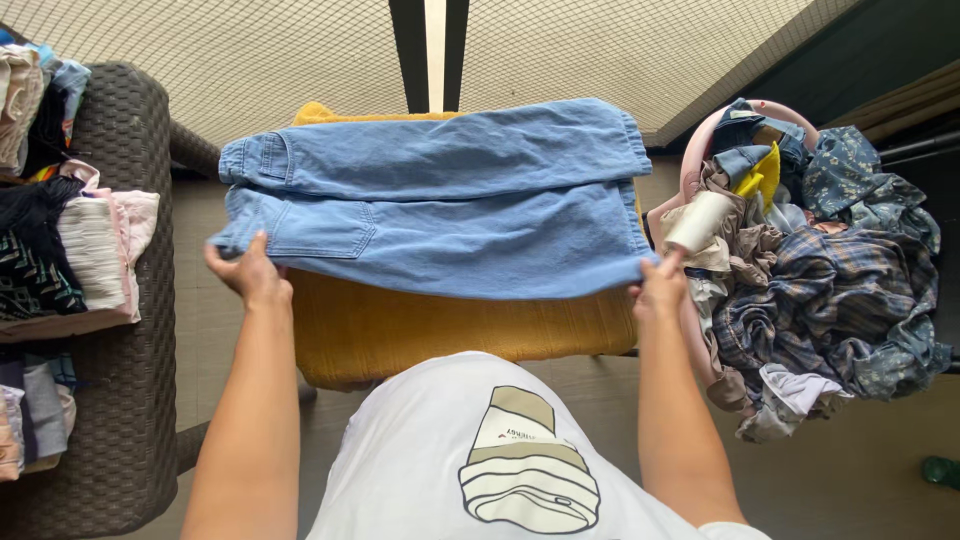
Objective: The person uses a lint roller to clean a pair of light blue shorts laid on a yellow towel, then folds the shorts and places them on a nearby chair. The person then picks up a pair of beige shorts, cleans them with the lint roller, and folds them.
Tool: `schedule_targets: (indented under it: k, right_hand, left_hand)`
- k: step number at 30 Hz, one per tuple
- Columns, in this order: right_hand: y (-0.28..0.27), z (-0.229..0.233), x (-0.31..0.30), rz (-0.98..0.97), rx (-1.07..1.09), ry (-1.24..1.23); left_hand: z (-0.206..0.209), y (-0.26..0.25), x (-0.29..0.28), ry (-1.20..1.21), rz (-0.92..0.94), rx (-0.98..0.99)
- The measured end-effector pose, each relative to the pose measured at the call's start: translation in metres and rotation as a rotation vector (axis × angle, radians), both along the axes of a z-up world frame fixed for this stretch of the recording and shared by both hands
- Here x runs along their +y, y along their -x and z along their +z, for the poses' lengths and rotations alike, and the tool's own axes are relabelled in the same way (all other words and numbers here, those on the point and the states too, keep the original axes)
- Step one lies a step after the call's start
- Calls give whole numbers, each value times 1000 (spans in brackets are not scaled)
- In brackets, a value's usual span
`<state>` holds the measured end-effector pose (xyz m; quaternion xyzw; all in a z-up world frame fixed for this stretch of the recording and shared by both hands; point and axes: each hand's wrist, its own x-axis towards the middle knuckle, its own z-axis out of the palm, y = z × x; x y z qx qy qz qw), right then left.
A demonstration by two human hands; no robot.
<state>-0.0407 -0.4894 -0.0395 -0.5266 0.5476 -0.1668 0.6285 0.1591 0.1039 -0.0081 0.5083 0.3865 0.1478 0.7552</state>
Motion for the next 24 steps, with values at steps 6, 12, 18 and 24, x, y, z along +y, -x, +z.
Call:
schedule_targets:
  k: [6, 12, 18, 24]
  right_hand:
    - [71, 39, -59, -18, -350, 136]
    - [125, -20, -40, -84, -40, 120]
    - [95, -23, -52, -283, -169, 85]
    - [-35, 23, -96, -227, -276, 178]
  left_hand:
    - [0, 57, 25, -396, -301, -314]
    - [3, 145, 48, -867, -824, 377]
    - [28, 137, 67, -1439, -932, 126]
    - [43, 57, 71, -1633, -992, 64]
